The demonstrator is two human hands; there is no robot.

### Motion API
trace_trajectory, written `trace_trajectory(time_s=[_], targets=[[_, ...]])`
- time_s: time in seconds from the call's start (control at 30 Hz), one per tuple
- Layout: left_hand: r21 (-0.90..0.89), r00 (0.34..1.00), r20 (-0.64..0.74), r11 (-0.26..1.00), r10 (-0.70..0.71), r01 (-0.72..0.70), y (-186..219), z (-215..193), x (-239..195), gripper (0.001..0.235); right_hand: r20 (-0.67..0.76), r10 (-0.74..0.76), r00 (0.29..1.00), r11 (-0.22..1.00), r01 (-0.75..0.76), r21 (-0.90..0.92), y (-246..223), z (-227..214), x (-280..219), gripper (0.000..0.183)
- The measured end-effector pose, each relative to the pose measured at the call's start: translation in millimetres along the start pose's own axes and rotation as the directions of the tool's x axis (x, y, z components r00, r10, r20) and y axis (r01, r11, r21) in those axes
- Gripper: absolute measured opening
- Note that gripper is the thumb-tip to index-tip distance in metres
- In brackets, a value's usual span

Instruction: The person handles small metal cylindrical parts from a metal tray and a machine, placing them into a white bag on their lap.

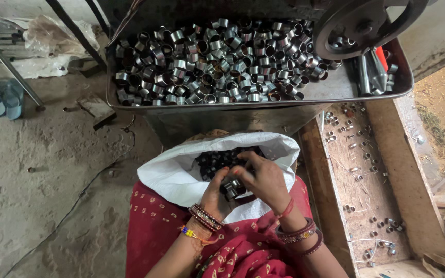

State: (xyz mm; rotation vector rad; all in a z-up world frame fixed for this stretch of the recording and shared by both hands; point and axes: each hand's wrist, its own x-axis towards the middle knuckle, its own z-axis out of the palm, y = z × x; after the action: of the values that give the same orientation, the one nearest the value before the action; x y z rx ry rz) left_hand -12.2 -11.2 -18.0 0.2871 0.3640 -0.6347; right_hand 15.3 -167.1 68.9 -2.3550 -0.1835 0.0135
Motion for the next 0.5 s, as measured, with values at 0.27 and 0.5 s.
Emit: trace_trajectory(time_s=[0.27,0.5], targets=[[0.092,0.999,0.026,0.995,-0.032,0.029,2.6,-15.5,8.6,0.042,-0.049,0.074,0.996,0.98,-0.064,0.189,7.4,-15.5,3.2,0.044],[0.869,0.525,0.486,-0.323,0.698,-0.375,9.8,-40.3,33.3,0.03,0.123,0.445,0.887,0.401,-0.32,0.858,19.8,-21.8,-2.5,0.052]])
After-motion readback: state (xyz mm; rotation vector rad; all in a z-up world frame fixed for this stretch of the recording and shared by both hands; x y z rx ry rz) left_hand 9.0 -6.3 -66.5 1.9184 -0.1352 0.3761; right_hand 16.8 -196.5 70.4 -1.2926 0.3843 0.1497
